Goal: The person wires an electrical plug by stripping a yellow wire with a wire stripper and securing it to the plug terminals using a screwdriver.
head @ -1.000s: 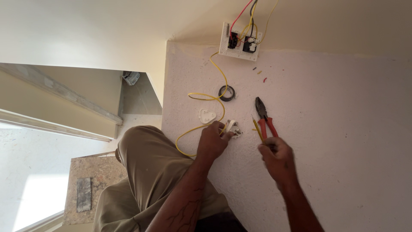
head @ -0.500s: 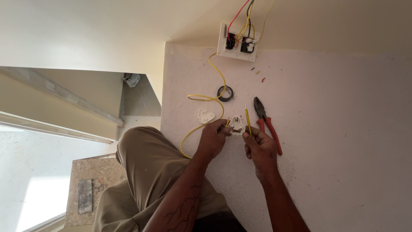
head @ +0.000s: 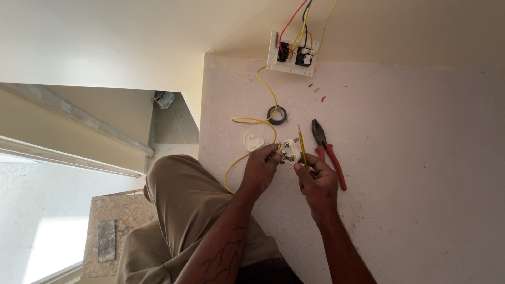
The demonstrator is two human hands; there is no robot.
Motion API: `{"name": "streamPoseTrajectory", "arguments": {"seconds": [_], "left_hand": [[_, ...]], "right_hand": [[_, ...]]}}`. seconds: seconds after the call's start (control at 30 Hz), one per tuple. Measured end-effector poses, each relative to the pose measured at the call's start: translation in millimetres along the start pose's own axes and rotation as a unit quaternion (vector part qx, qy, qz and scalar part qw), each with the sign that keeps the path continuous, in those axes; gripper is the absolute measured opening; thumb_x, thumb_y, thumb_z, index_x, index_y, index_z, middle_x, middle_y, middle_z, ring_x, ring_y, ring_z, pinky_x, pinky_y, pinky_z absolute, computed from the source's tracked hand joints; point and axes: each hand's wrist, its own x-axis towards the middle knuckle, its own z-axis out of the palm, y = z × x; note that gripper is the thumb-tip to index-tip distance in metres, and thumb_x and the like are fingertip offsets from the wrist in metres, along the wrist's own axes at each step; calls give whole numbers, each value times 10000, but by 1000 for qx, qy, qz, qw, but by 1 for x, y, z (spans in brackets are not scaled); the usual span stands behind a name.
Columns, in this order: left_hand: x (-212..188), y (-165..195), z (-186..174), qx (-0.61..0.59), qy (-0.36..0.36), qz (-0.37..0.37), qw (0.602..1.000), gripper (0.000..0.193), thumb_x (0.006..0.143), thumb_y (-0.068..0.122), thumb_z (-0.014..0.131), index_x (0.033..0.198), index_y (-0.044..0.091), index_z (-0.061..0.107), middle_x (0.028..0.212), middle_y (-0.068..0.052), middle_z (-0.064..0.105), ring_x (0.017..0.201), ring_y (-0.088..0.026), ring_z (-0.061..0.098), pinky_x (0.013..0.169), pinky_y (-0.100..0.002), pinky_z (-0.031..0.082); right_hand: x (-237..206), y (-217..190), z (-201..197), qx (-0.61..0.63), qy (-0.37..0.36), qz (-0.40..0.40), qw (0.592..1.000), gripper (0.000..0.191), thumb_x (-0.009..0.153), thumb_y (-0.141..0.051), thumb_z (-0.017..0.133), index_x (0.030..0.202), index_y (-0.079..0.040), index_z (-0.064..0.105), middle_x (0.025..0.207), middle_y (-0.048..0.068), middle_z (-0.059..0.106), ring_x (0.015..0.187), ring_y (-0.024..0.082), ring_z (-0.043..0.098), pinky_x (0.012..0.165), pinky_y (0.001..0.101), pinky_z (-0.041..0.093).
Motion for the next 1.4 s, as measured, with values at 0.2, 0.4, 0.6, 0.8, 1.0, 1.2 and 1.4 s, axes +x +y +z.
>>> {"name": "streamPoseTrajectory", "arguments": {"seconds": [0.2, 0.4, 0.6, 0.8, 1.0, 1.2, 1.4], "left_hand": [[-2, 3, 0, 13, -9, -21, 1000, 279, 992, 117, 598, 1225, 18, 716, 841, -25, 699, 676, -78, 536, 629, -256, 488], [0, 1, 0, 17, -28, -37, 999, 287, 1010, 168, 575, 1211, 33, 728, 841, -22, 704, 656, -68, 523, 620, -255, 488], [1, -4, 1, -10, -37, -43, 998, 291, 1011, 223, 580, 1178, 37, 729, 821, -13, 698, 646, -67, 511, 607, -251, 475], [1, -6, 1, -13, -41, -39, 998, 310, 1012, 275, 597, 1091, 20, 753, 799, -7, 690, 641, -63, 498, 596, -249, 462], [1, -3, 1, -2, -39, -57, 998, 330, 1003, 297, 609, 1080, 12, 757, 809, -33, 723, 624, -71, 516, 585, -250, 470], [2, -6, 1, -58, -47, -87, 993, 347, 1012, 291, 605, 1077, -14, 760, 812, -72, 760, 599, -72, 537, 553, -239, 474], [4, -10, 0, -106, -55, -88, 989, 308, 1019, 255, 582, 1083, 7, 753, 809, -66, 753, 586, -62, 515, 524, -230, 439]], "right_hand": [[0, -3, 2, -10, 8, 2, 1000, 393, 897, -195, 753, 1216, 23, 681, 608, -25, 583, 473, 35, 440, 413, 227, 344], [-1, -6, 0, -12, 8, -12, 1000, 382, 907, -222, 747, 1199, 18, 697, 585, -23, 569, 460, 34, 431, 405, 227, 336], [-1, -5, 0, 2, 10, -11, 1000, 370, 909, -211, 752, 1185, 30, 698, 585, -25, 571, 458, 33, 428, 408, 228, 339], [-1, 1, -2, 18, 14, 0, 1000, 363, 898, -178, 746, 1200, 15, 691, 592, -27, 569, 463, 32, 431, 416, 228, 346], [-2, 4, -4, 26, 11, 8, 1000, 346, 914, -189, 742, 1182, 25, 697, 600, -23, 562, 470, 35, 431, 422, 230, 353], [-3, 5, -2, 40, 15, 16, 999, 345, 902, -188, 747, 1171, 22, 693, 634, -17, 581, 488, 43, 443, 434, 232, 363], [-2, 5, -4, 77, 11, 16, 997, 338, 935, -238, 714, 1155, 18, 697, 826, 25, 704, 530, 33, 493, 451, 223, 397]]}}
